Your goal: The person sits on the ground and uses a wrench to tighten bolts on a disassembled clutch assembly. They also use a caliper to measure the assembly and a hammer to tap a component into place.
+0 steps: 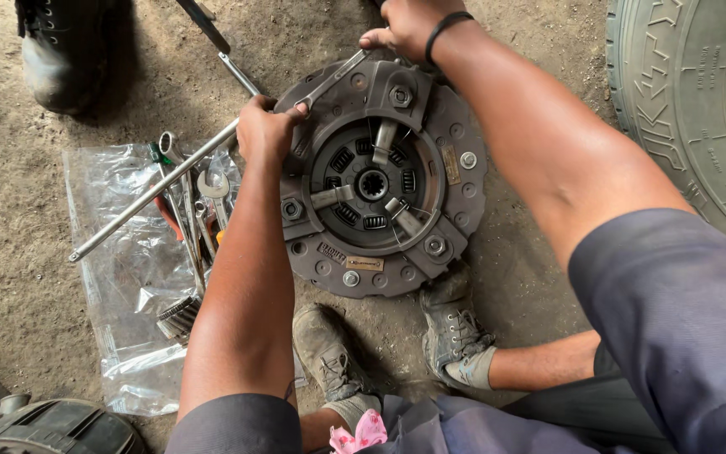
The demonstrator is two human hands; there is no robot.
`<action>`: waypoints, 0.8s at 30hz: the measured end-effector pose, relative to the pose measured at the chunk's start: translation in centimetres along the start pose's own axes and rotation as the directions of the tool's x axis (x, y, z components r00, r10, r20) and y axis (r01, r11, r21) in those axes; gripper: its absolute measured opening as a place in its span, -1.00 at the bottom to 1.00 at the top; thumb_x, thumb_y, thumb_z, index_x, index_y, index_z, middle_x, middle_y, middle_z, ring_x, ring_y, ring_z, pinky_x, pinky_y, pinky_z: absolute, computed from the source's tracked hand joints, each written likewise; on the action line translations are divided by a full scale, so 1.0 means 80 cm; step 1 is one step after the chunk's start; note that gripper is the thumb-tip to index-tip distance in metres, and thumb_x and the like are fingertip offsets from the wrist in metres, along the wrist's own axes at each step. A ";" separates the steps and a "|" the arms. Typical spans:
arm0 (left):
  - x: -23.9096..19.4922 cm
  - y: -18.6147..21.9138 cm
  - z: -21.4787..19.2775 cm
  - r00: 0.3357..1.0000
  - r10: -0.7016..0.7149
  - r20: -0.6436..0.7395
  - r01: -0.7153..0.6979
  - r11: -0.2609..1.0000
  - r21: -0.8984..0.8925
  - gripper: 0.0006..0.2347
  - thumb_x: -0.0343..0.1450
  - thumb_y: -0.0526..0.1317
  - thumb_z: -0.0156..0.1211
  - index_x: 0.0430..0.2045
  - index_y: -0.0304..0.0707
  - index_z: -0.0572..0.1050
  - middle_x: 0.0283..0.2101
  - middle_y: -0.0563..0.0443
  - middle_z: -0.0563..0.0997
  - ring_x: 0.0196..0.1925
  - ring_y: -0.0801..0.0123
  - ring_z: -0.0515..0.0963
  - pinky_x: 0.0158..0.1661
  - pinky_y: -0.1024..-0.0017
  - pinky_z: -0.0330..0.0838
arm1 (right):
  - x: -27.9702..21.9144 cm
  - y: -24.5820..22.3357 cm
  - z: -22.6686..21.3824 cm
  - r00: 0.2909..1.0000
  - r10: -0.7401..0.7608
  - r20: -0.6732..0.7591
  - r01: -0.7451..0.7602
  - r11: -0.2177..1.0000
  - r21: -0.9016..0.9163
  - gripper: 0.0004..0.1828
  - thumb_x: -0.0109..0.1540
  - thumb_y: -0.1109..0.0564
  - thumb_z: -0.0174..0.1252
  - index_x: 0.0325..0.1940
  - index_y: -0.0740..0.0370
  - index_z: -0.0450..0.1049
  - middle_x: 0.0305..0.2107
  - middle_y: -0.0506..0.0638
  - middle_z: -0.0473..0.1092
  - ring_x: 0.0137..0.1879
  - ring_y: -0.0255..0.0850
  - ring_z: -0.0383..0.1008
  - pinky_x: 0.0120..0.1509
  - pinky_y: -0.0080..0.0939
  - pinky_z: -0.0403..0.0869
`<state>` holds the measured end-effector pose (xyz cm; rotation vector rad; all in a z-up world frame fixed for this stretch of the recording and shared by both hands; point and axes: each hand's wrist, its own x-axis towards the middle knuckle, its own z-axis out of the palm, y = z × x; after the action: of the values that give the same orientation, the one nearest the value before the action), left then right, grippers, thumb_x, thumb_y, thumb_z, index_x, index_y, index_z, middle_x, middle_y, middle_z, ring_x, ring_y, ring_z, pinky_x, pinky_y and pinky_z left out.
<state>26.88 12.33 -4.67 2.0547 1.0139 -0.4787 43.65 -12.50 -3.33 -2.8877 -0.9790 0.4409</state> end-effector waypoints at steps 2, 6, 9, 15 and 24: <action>0.001 -0.002 0.003 1.000 0.018 -0.023 -0.018 1.000 0.005 -0.41 0.14 0.15 0.54 0.00 -0.08 0.58 -0.01 -0.06 0.68 0.05 0.11 0.64 0.06 0.15 0.44 | -0.008 -0.006 -0.008 1.000 0.022 0.022 -0.022 1.000 -0.007 -0.28 0.34 -0.47 0.14 -0.27 0.30 0.62 -0.48 0.19 0.52 -0.29 0.09 0.54 -0.19 0.11 0.48; 0.007 -0.006 0.011 0.997 0.046 -0.064 -0.042 0.997 0.063 -0.44 0.20 0.16 0.50 0.01 -0.09 0.58 0.01 -0.11 0.66 0.09 0.06 0.61 0.10 0.07 0.40 | -0.001 -0.005 -0.012 0.997 -0.073 -0.027 0.070 0.993 -0.100 -0.22 0.38 -0.49 0.12 -0.26 0.36 0.61 -0.48 0.19 0.52 -0.32 0.08 0.55 -0.20 0.07 0.50; 0.007 -0.010 0.015 0.995 0.073 -0.066 -0.071 0.997 0.037 -0.46 0.22 0.15 0.45 0.02 -0.06 0.55 -0.01 -0.05 0.66 0.08 0.07 0.60 0.17 -0.03 0.24 | 0.001 -0.018 -0.009 0.996 -0.061 -0.057 0.051 0.985 -0.167 -0.20 0.33 -0.53 0.11 -0.25 0.34 0.62 -0.45 0.19 0.54 -0.26 0.07 0.56 -0.13 0.07 0.49; 0.008 -0.009 0.019 0.998 0.036 -0.043 -0.032 0.996 0.080 -0.53 0.29 0.17 0.36 -0.04 -0.06 0.55 -0.05 -0.06 0.67 0.05 0.07 0.60 0.13 0.02 0.19 | -0.023 -0.029 -0.010 0.986 -0.106 -0.129 0.078 0.977 -0.200 -0.28 0.30 -0.54 0.11 -0.25 0.17 0.66 -0.38 0.13 0.56 -0.03 0.07 0.53 0.12 0.12 0.41; -0.001 -0.016 0.019 0.988 0.138 0.070 -0.150 0.964 0.220 -0.32 0.41 0.39 -0.12 0.25 -0.13 0.34 -0.09 -0.30 0.66 0.11 -0.04 0.57 0.19 0.01 0.18 | 0.010 -0.017 0.000 0.989 0.039 0.142 -0.042 0.999 0.017 -0.16 0.17 -0.59 0.22 -0.11 0.29 0.61 -0.29 0.21 0.55 -0.16 0.06 0.58 -0.07 0.09 0.52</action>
<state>25.83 11.56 -6.19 2.2844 0.8004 -0.5923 43.44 -10.91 -3.34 -2.8961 -0.9295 0.6637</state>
